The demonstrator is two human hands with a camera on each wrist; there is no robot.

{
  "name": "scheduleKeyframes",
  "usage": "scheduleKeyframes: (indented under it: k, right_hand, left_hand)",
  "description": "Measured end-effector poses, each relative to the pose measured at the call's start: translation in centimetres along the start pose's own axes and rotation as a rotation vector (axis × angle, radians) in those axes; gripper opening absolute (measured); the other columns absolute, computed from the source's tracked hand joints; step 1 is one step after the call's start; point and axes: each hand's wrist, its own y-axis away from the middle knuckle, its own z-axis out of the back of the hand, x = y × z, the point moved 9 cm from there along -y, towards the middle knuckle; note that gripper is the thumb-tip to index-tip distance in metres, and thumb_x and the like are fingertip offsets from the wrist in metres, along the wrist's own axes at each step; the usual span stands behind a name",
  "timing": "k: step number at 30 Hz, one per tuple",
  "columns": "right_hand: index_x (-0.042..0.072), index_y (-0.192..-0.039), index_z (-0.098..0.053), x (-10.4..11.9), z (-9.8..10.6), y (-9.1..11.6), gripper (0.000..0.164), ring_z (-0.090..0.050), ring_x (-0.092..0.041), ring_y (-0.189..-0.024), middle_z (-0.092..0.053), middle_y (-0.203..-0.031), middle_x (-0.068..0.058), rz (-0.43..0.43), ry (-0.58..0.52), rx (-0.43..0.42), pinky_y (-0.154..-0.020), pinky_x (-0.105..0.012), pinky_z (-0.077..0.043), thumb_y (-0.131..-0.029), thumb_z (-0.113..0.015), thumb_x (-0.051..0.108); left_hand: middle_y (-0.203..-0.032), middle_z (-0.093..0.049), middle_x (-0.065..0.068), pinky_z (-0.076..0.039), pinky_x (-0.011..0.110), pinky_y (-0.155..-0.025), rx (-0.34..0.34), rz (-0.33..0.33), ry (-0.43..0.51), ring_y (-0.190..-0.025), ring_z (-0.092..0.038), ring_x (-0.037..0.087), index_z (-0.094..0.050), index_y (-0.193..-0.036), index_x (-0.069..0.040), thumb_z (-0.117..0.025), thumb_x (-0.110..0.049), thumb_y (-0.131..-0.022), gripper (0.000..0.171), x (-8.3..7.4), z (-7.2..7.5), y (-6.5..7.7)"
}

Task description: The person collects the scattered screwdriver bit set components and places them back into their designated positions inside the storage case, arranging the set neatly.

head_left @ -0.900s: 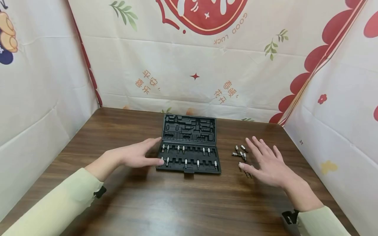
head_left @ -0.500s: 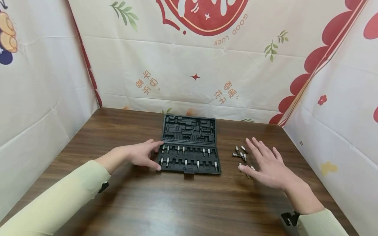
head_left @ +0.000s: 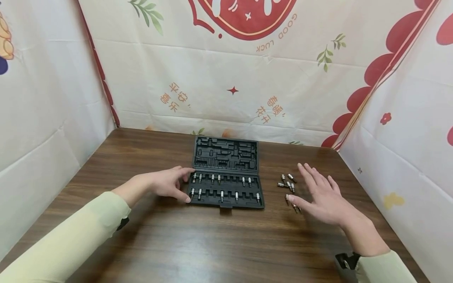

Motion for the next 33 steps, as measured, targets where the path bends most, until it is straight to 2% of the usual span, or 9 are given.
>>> scheduleKeyframes:
  k: [5,9,14,17,19,25,33]
  right_hand:
    - [0.021,-0.179,-0.003,-0.6,0.4,-0.3,0.1,-0.02,-0.053,-0.164,-0.017,-0.181,-0.026,-0.01,-0.046,-0.009,-0.123,-0.082,-0.008,-0.108,-0.058,0.064]
    - [0.01,-0.177,-0.013,-1.6,0.9,-0.8,0.091,-0.026,-0.057,-0.161,-0.025,-0.176,-0.033,-0.022,-0.117,-0.038,-0.122,-0.081,-0.019,-0.112,-0.057,0.055]
    - [-0.003,-0.163,-0.042,-3.4,2.1,-0.9,0.069,-0.054,-0.055,-0.141,-0.05,-0.157,-0.036,-0.037,-0.136,-0.144,-0.112,-0.072,-0.045,-0.111,-0.067,0.035]
    - [-0.003,-0.15,-0.058,-4.5,2.7,-0.6,0.051,-0.069,-0.05,-0.123,-0.064,-0.141,-0.032,-0.051,-0.153,-0.199,-0.102,-0.066,-0.055,-0.11,-0.069,0.025]
    - [-0.001,-0.143,-0.064,-5.1,2.9,-0.5,0.042,-0.073,-0.044,-0.114,-0.07,-0.133,-0.027,-0.07,-0.167,-0.203,-0.094,-0.061,-0.059,-0.11,-0.069,0.025]
    - [0.005,-0.128,-0.072,-6.6,2.7,-0.8,0.03,-0.07,-0.026,-0.099,-0.078,-0.113,-0.014,-0.11,-0.17,-0.189,-0.08,-0.039,-0.054,-0.108,-0.071,0.027]
    - [0.006,-0.126,-0.073,-7.9,1.8,-2.0,0.027,-0.067,-0.022,-0.097,-0.078,-0.11,-0.012,-0.112,-0.168,-0.151,-0.079,-0.036,-0.052,-0.108,-0.072,0.026]
  left_hand:
    - [-0.144,-0.053,0.015,-0.053,0.038,-0.094,-0.006,0.013,0.021,-0.104,-0.064,0.017,-0.029,-0.173,-0.01,-0.089,-0.045,-0.093,0.107,0.4,0.0,0.1]
    - [-0.145,-0.053,0.016,-0.053,0.039,-0.095,-0.004,0.024,0.037,-0.105,-0.065,0.018,-0.029,-0.173,-0.011,-0.089,-0.045,-0.093,0.106,0.8,-0.1,0.3]
    - [-0.145,-0.053,0.017,-0.053,0.04,-0.097,-0.002,0.015,0.05,-0.106,-0.065,0.018,-0.03,-0.173,-0.01,-0.089,-0.045,-0.093,0.106,0.7,-0.2,0.2]
    - [-0.144,-0.053,0.017,-0.053,0.04,-0.097,-0.002,0.004,0.051,-0.106,-0.066,0.019,-0.03,-0.172,-0.009,-0.09,-0.044,-0.093,0.105,0.5,-0.2,0.0]
    - [-0.144,-0.053,0.017,-0.053,0.04,-0.097,-0.002,0.004,0.054,-0.106,-0.066,0.019,-0.03,-0.172,-0.009,-0.09,-0.044,-0.092,0.105,0.4,-0.2,-0.1]
    - [-0.144,-0.053,0.017,-0.053,0.041,-0.099,-0.002,0.02,0.063,-0.106,-0.065,0.02,-0.031,-0.171,-0.011,-0.091,-0.044,-0.091,0.105,0.6,-0.2,-0.2]
    - [-0.145,-0.052,0.018,-0.053,0.041,-0.099,0.006,0.027,0.069,-0.107,-0.065,0.021,-0.032,-0.171,-0.012,-0.091,-0.044,-0.091,0.104,0.6,-0.3,-0.2]
